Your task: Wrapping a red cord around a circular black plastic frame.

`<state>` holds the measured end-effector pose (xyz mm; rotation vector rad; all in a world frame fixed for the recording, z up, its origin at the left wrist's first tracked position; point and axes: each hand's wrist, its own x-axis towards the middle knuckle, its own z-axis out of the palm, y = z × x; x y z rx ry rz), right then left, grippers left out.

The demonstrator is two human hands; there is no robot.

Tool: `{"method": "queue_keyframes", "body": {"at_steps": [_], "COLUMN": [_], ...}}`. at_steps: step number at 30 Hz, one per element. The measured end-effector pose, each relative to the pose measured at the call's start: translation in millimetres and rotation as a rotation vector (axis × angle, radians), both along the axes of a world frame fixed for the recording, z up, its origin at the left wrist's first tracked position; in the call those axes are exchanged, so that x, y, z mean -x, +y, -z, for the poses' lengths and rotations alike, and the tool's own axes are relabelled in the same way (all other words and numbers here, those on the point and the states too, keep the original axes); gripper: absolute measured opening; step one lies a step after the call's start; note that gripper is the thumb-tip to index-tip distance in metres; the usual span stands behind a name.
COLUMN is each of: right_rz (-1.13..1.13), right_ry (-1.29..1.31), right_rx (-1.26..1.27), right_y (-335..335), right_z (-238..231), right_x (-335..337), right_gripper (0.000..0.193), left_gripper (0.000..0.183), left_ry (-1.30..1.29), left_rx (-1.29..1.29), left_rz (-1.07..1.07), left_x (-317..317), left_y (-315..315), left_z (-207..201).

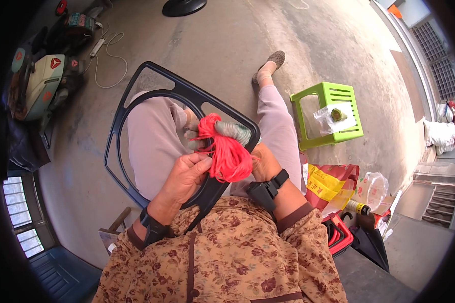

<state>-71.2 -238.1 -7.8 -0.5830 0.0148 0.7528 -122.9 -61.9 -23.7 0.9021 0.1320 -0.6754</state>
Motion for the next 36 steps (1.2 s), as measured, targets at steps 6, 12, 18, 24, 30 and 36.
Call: {"method": "queue_keyframes", "body": {"at_steps": [6,12,18,24,30,36], "right_rz": [0.365,0.418,0.242,-0.164,-0.134,-0.091], "right_ry": [-0.03,-0.023,-0.071,-0.171,-0.37,-0.445], "right_rx": [0.414,-0.656,0.307,0.873,0.986,1.187], "right_y": [-21,-90,-114,-102,-84,-67], "right_z": [18,34,9,-4,5,-6], "right_x": [-3,11,57,55,45,36], "right_gripper": [0.046,0.033,0.036,0.028,0.031,0.025], "left_gripper": [0.017,0.016,0.014,0.009,0.011,0.015], "left_ry": [-0.083,-0.036,0.037,0.01,-0.065,0.023], "left_rx": [-0.067,-0.072,0.026,0.01,-0.08,-0.032], "left_rz": [-0.033,-0.044,-0.135,-0.097,-0.114,-0.211], "left_x": [-3,-4,-8,-6,-4,-5], "left_y": [2,3,1,4,1,-1], "left_z": [0,-5,-16,-2,-6,-21]}}
